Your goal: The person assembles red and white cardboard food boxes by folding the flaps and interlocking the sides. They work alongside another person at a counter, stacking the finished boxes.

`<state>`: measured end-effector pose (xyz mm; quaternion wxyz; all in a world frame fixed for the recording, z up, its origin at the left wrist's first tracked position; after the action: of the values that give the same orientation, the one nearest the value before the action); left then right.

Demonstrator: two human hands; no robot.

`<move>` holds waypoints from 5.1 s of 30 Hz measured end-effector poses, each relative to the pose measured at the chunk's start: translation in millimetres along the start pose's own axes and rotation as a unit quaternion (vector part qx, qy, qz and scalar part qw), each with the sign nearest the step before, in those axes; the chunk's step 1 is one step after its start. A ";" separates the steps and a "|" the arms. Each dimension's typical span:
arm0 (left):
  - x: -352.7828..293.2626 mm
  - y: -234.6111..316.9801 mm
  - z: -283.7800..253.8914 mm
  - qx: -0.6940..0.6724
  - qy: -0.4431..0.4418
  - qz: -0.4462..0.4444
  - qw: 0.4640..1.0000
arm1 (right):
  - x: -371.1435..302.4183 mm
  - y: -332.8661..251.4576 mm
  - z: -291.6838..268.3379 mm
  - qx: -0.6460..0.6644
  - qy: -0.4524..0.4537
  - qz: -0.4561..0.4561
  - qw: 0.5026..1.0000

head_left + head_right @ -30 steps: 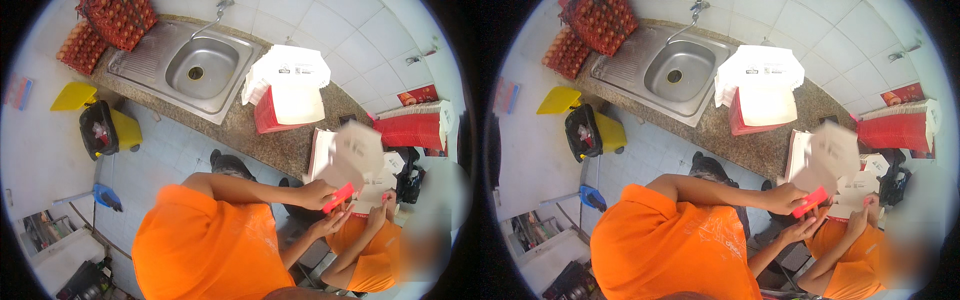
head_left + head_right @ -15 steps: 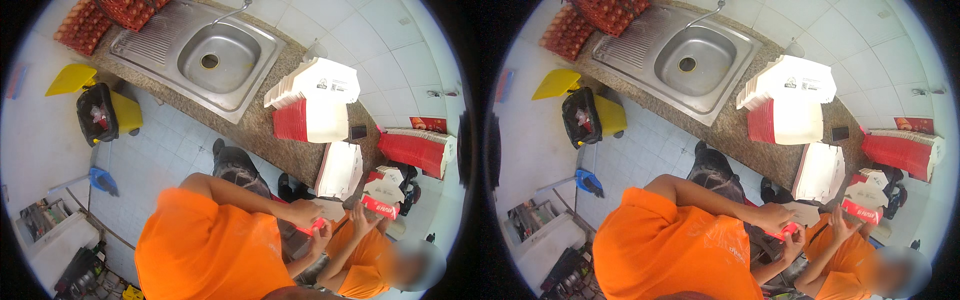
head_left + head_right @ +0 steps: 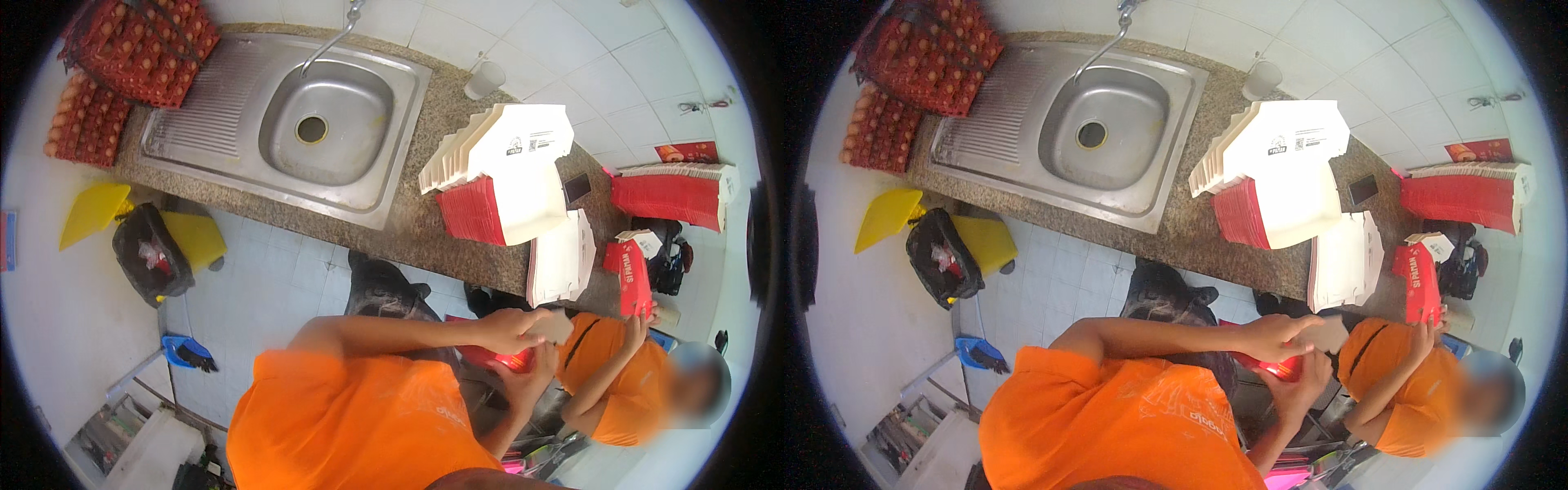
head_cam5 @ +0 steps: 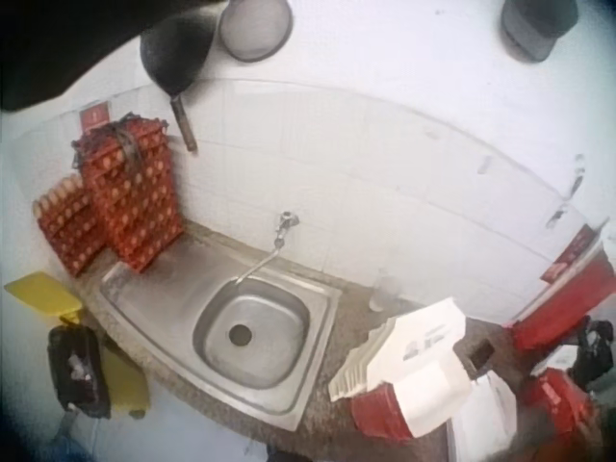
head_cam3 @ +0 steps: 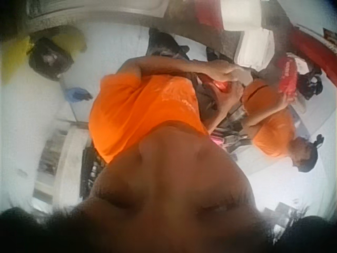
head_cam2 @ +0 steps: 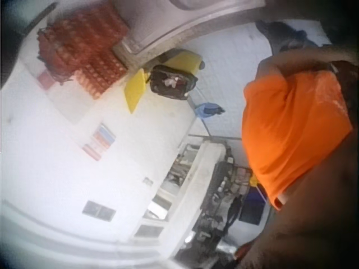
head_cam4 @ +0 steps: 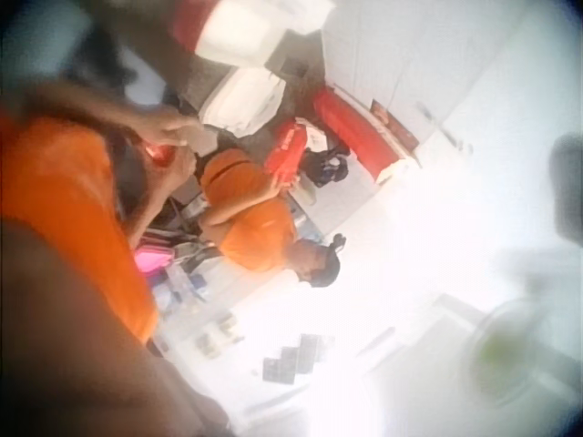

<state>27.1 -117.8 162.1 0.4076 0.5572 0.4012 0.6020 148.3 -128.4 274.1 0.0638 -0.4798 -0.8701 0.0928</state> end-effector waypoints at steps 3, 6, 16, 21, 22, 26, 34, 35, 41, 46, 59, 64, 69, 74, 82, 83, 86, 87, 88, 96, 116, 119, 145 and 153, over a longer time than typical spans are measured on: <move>3.8 17.3 -52.5 -0.150 -0.109 -0.090 0.979 | -21.7 64.0 -10.6 0.208 0.051 0.118 0.970; 3.7 -7.2 -83.9 -0.425 -0.117 -0.157 0.884 | -39.0 105.5 -8.1 0.415 0.172 0.246 0.859; -24.3 61.4 -93.9 0.104 -0.168 -0.028 0.980 | -24.6 92.6 34.5 0.302 -0.032 0.282 0.910; -45.5 51.8 -58.8 0.161 -0.229 -0.006 0.960 | 14.3 55.6 40.5 0.394 -0.030 0.000 0.919; -46.0 56.7 -54.4 0.158 -0.234 -0.003 0.959 | 20.3 56.3 38.1 0.457 -0.114 -0.034 0.881; -47.6 64.4 -37.0 0.110 -0.147 -0.040 0.982 | 31.8 90.6 26.3 0.631 0.040 -0.007 0.775; -39.1 17.8 8.7 -0.192 -0.153 -0.282 0.927 | 58.5 96.8 -8.0 0.408 -0.260 -0.084 0.871; -40.9 15.1 16.0 -0.209 -0.153 -0.279 0.925 | 59.3 105.3 -17.5 0.345 -0.279 -0.131 0.887; -31.0 14.4 37.3 -0.174 -0.076 -0.280 0.941 | 56.6 115.1 -29.6 0.304 -0.131 -0.077 0.940; -5.8 44.0 27.2 -0.038 -0.014 -0.112 0.993 | 61.0 105.6 -40.5 0.308 -0.105 -0.166 0.931; 71.7 80.9 51.9 -0.112 0.365 -0.014 0.924 | 40.7 122.3 19.1 0.239 0.302 -0.263 0.884; 82.8 97.5 69.8 -0.222 0.379 0.036 0.898 | 70.1 121.6 6.0 0.211 0.405 -0.282 0.844; 99.9 99.1 70.6 -0.177 0.384 0.090 0.902 | 82.9 111.9 -27.2 0.200 0.375 -0.309 0.850; 96.5 91.2 63.0 0.040 0.261 0.096 0.960 | 102.5 100.2 -67.3 0.256 0.335 -0.241 0.874; 113.3 104.5 50.8 0.063 0.211 0.053 0.974 | 99.3 109.6 -82.2 0.292 0.273 -0.232 0.887; 116.2 103.6 62.0 0.015 0.237 0.074 0.969 | 100.2 112.6 -77.9 0.291 0.292 -0.234 0.880; 125.4 112.1 83.3 -0.067 0.241 0.095 0.964 | 105.6 118.8 -76.5 0.271 0.370 -0.242 0.855; 121.4 109.7 79.5 -0.057 0.192 0.071 0.977 | 105.1 119.8 -85.7 0.251 0.408 -0.239 0.844; 119.5 108.3 76.7 -0.047 0.143 0.047 0.987 | 105.4 121.1 -93.6 0.230 0.446 -0.236 0.832; 119.5 117.7 -22.6 -0.119 0.013 0.074 0.990 | 99.3 201.0 -127.2 0.467 0.074 -0.192 0.860; 39.0 70.0 -21.4 -0.120 -0.009 -0.021 0.993 | 112.1 141.2 40.2 0.652 0.110 0.151 0.735; 18.0 54.3 -6.5 -0.259 -0.129 -0.205 0.935 | 113.3 141.1 51.3 0.598 0.016 0.031 0.801; 22.6 39.8 -142.4 0.478 0.107 0.100 0.866 | 341.7 20.6 61.4 -0.026 -0.046 -0.126 0.991; 38.8 47.7 -148.3 0.487 0.092 0.126 0.860 | 337.5 26.2 50.0 0.022 -0.066 -0.079 0.994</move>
<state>-124.8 -102.2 211.7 -0.0333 0.6723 0.6054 0.4246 -19.6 166.0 227.0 0.0236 -0.4007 -0.9054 0.1381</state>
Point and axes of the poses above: each hand's wrist, its own x-axis towards the middle knuckle, its own z-axis out of the palm, y = z × x, the point moved 1 cm from there along x, towards the middle knuckle, and after that the axes turned 6 degrees about z, right-handed, at the moved point
